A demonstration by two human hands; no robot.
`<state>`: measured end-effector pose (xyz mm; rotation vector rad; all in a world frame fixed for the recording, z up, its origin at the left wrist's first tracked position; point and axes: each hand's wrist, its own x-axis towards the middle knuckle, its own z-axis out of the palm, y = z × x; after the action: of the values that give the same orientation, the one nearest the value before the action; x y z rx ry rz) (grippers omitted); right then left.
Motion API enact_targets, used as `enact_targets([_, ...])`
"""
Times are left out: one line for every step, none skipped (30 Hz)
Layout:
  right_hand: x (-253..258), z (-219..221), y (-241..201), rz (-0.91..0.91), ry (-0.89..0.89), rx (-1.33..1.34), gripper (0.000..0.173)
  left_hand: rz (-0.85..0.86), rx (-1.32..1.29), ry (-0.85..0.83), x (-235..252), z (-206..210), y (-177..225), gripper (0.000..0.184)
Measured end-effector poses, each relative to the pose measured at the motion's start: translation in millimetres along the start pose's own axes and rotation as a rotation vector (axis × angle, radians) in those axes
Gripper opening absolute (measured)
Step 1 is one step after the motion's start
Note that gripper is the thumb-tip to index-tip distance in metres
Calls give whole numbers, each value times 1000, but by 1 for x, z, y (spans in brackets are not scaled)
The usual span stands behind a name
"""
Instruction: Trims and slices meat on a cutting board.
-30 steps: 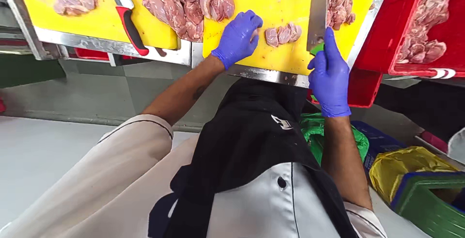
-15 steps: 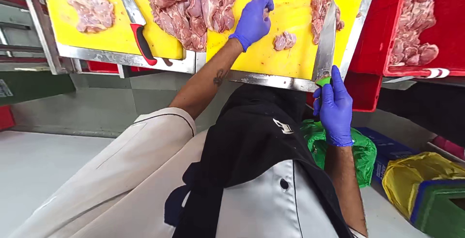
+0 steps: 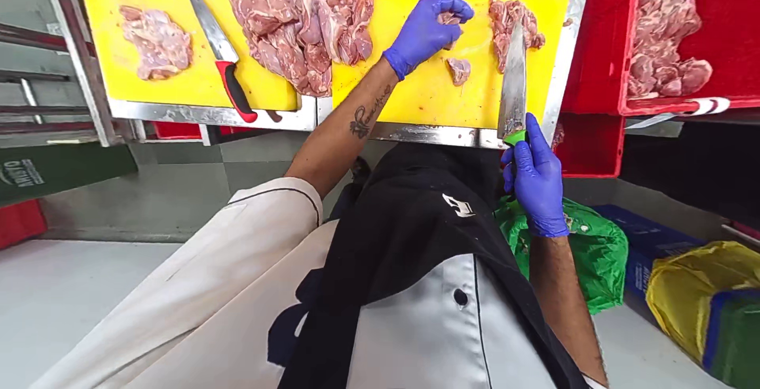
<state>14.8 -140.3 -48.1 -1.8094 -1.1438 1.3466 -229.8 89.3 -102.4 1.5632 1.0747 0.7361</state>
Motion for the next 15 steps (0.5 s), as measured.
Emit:
enact_targets([0,-1,-1,1,-3,6,51,75,53,-72,4,8,4,26])
enact_targets([0,-2,-2,-7,3,5,50,156,203,-198,7,13,7,29])
enact_targets([0,-5,-3,-12,10,2,50,241,363,-347,8,18,7,28])
enact_targets([-1,-7,-4,-14,16,-9,50,308,503,-480,7,22,3,25])
enact_targets([-2,-9,-5,-17,23,-21,50,350,603,-563,3,24,-3,21])
enact_targets([-4,-11,-5,-21,27,-33,50,352,654,-578,-3,23,-8,21])
enact_targets([-5,-11,-5,-28,28,-50,50,306,680,-543,-11,19,-11,24])
enact_targets([-5,-9,-4,-39,26,-73,50,237,684,-475,-18,14,-13,28])
enact_targets([-7,-5,-2,-49,15,-120,51,168,672,-384,-28,12,-15,31])
enact_targets([-7,-1,0,-61,0,-196,50,100,662,-290,-37,13,-16,34])
enact_targets([-7,4,1,-73,-20,-293,50,57,651,-203,-42,14,-17,36])
enact_targets([-7,11,1,-97,-40,-398,50,35,633,-123,-46,16,-18,36])
enact_targets([-8,17,0,-126,-56,-500,50,35,603,-53,-48,18,-20,33])
enact_targets([-10,23,-2,-153,-69,-586,50,66,559,2,-49,19,-23,29])
enact_targets([-12,27,-5,-177,-77,-654,51,117,518,36,-50,22,-25,25])
